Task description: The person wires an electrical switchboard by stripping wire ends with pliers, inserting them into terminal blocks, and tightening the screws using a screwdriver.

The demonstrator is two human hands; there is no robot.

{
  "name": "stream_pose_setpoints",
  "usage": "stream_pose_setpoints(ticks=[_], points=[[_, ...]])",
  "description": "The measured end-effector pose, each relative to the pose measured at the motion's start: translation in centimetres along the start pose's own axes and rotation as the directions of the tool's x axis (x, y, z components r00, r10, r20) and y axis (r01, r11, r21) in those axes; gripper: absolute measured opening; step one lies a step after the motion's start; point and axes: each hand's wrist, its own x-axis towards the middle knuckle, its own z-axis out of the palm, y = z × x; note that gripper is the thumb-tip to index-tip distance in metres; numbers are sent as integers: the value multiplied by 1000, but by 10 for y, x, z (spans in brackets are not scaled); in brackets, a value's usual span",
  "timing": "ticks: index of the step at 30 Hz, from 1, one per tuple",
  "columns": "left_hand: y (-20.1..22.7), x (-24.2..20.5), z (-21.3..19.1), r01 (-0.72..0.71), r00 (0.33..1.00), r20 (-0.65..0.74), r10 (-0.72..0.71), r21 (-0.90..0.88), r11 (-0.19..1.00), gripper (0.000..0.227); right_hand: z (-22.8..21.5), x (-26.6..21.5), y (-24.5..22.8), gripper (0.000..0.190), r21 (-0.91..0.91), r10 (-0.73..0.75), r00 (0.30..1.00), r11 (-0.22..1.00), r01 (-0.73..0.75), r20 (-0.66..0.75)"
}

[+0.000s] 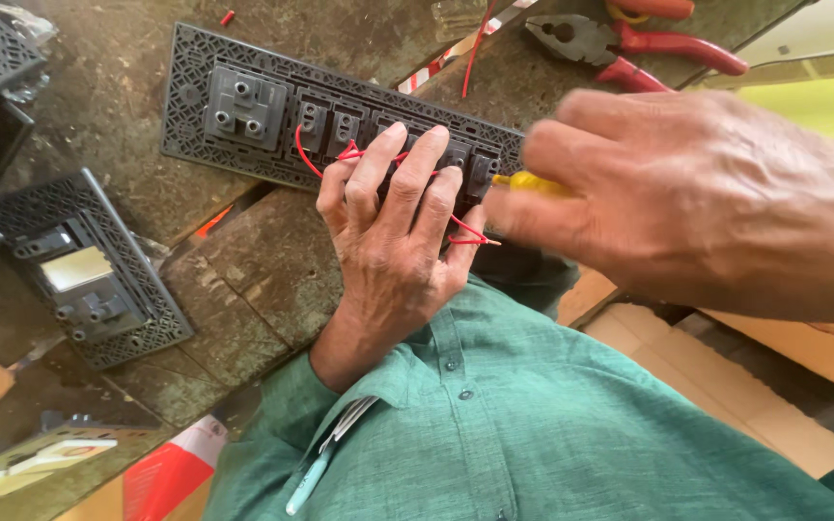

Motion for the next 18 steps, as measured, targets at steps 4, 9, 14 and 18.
stream_pose_setpoints(ticks=[4,9,14,18], points=[[1,1,0,7,1000,10,-7,13,1000,41,-3,5,-4,35,-86,77,990,994,-67,119],[2,1,-4,10,999,34,-10,14,1000,46,-5,12,-2,61,35,9,993,999,-13,117],[5,1,-1,13,1000,24,-14,58,998,39,-7,8,-2,37,-32,138,949,990,-134,283],[5,1,0,17,999,28,-20,89,996,38,2,11,2,36,82,-33,999,996,34,-18]])
